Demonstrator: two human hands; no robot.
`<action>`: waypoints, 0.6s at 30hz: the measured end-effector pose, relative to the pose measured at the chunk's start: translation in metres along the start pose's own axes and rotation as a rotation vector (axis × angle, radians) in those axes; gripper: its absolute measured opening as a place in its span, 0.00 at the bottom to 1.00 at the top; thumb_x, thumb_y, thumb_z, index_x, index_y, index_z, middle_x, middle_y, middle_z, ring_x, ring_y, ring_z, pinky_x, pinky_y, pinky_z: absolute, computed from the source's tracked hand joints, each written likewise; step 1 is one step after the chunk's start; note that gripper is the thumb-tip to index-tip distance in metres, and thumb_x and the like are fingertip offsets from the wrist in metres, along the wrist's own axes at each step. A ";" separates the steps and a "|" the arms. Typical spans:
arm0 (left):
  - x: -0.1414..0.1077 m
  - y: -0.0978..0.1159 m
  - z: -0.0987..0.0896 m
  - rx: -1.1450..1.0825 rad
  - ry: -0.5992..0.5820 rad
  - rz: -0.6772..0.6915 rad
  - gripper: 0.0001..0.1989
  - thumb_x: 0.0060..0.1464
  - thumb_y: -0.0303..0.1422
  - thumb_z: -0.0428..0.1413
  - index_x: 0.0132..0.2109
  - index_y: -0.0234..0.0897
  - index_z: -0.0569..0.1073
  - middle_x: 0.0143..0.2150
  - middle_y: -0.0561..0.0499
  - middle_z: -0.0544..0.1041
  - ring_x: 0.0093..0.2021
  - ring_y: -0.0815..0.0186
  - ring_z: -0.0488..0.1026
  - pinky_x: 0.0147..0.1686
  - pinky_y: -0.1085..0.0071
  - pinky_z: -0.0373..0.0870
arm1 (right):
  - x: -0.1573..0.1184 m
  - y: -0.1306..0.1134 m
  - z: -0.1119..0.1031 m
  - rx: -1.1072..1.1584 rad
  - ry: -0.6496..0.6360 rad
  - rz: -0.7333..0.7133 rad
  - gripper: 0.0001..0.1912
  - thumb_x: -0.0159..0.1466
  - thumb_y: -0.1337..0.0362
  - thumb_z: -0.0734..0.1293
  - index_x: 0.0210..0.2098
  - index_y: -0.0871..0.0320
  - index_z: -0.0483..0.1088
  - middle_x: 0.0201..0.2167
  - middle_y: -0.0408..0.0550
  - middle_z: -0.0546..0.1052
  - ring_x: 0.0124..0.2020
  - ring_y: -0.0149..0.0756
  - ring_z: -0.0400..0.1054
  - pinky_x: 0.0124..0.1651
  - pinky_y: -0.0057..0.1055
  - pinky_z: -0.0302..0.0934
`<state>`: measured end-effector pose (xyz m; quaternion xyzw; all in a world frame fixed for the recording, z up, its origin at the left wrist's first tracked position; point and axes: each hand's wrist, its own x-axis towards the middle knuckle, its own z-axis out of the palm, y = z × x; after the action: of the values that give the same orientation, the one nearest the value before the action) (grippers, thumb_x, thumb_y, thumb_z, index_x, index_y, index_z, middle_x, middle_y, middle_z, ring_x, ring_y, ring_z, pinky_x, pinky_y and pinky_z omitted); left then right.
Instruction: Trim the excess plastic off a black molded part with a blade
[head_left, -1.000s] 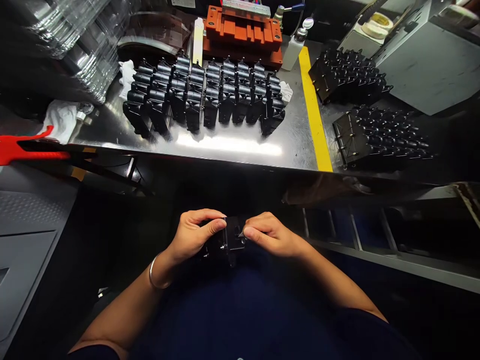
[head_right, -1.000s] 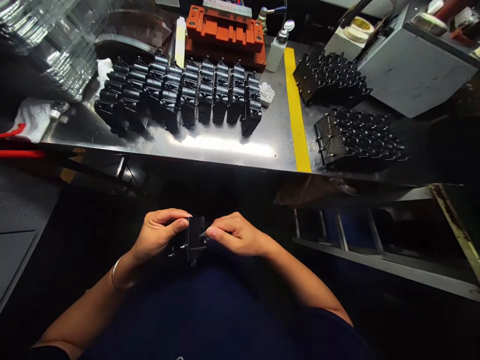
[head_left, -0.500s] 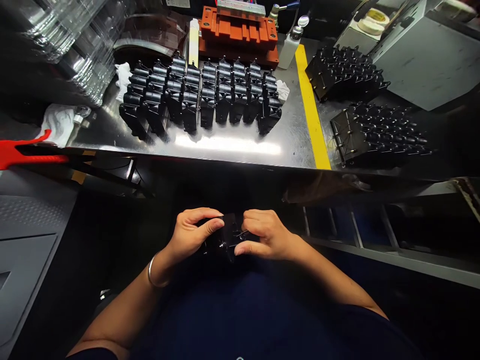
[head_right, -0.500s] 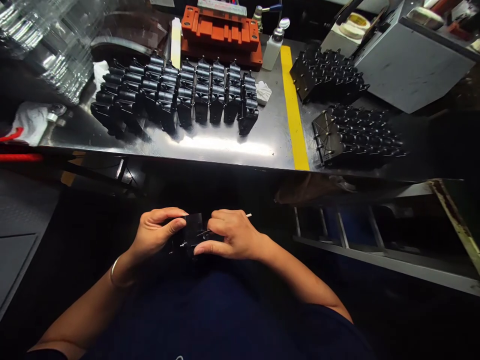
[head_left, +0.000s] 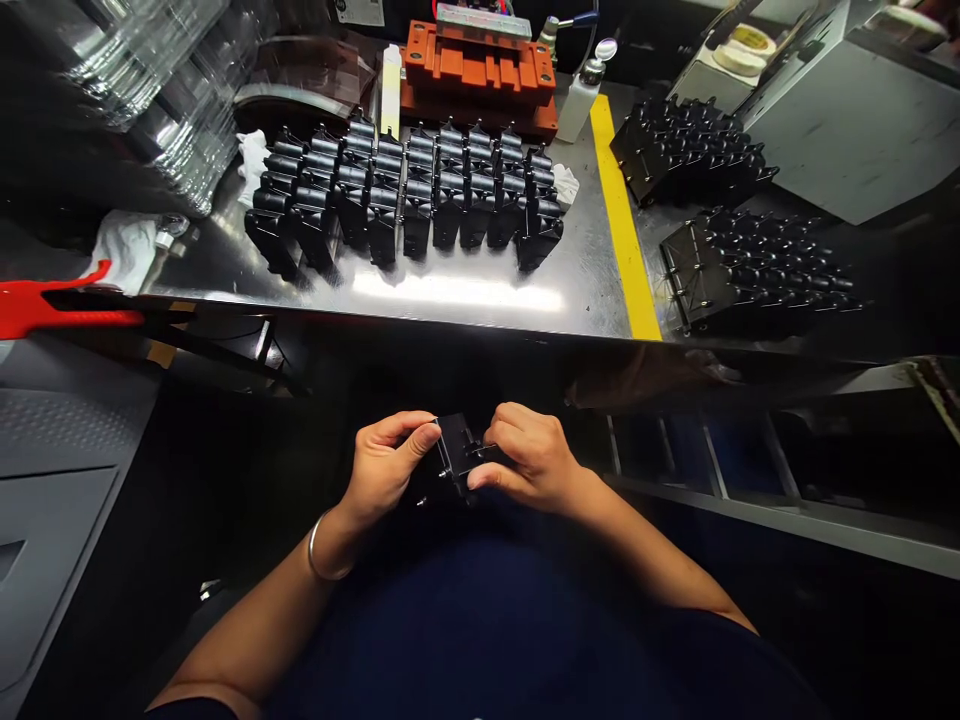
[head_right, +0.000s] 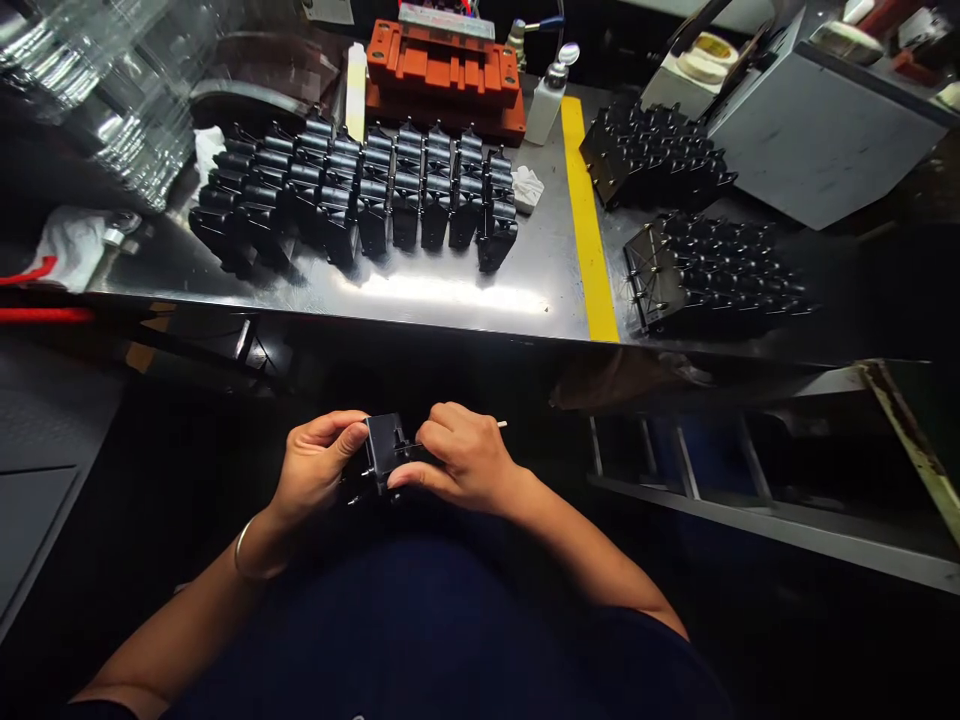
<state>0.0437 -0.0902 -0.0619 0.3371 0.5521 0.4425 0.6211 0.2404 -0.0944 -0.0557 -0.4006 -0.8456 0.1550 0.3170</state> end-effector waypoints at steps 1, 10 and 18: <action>0.000 -0.001 0.000 -0.005 0.008 -0.005 0.20 0.32 0.45 0.69 0.29 0.33 0.80 0.24 0.51 0.78 0.23 0.72 0.71 0.25 0.78 0.69 | 0.000 0.000 0.000 -0.024 0.008 -0.009 0.29 0.66 0.42 0.56 0.21 0.60 0.63 0.21 0.44 0.63 0.24 0.27 0.54 0.26 0.28 0.44; 0.004 0.001 0.003 -0.021 0.010 -0.042 0.21 0.33 0.45 0.69 0.29 0.31 0.78 0.24 0.52 0.77 0.24 0.74 0.70 0.25 0.79 0.68 | 0.000 0.000 -0.010 0.386 -0.358 0.037 0.27 0.70 0.48 0.54 0.22 0.60 0.60 0.19 0.39 0.61 0.20 0.23 0.54 0.25 0.23 0.48; 0.017 0.007 0.006 -0.154 -0.088 -0.342 0.24 0.37 0.48 0.67 0.30 0.32 0.70 0.20 0.58 0.70 0.18 0.76 0.66 0.19 0.79 0.64 | 0.001 0.001 0.000 0.004 0.158 0.109 0.13 0.69 0.65 0.58 0.30 0.60 0.68 0.21 0.43 0.69 0.23 0.28 0.61 0.29 0.26 0.55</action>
<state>0.0482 -0.0716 -0.0609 0.2089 0.5382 0.3562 0.7348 0.2405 -0.0933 -0.0555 -0.4565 -0.7946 0.1418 0.3743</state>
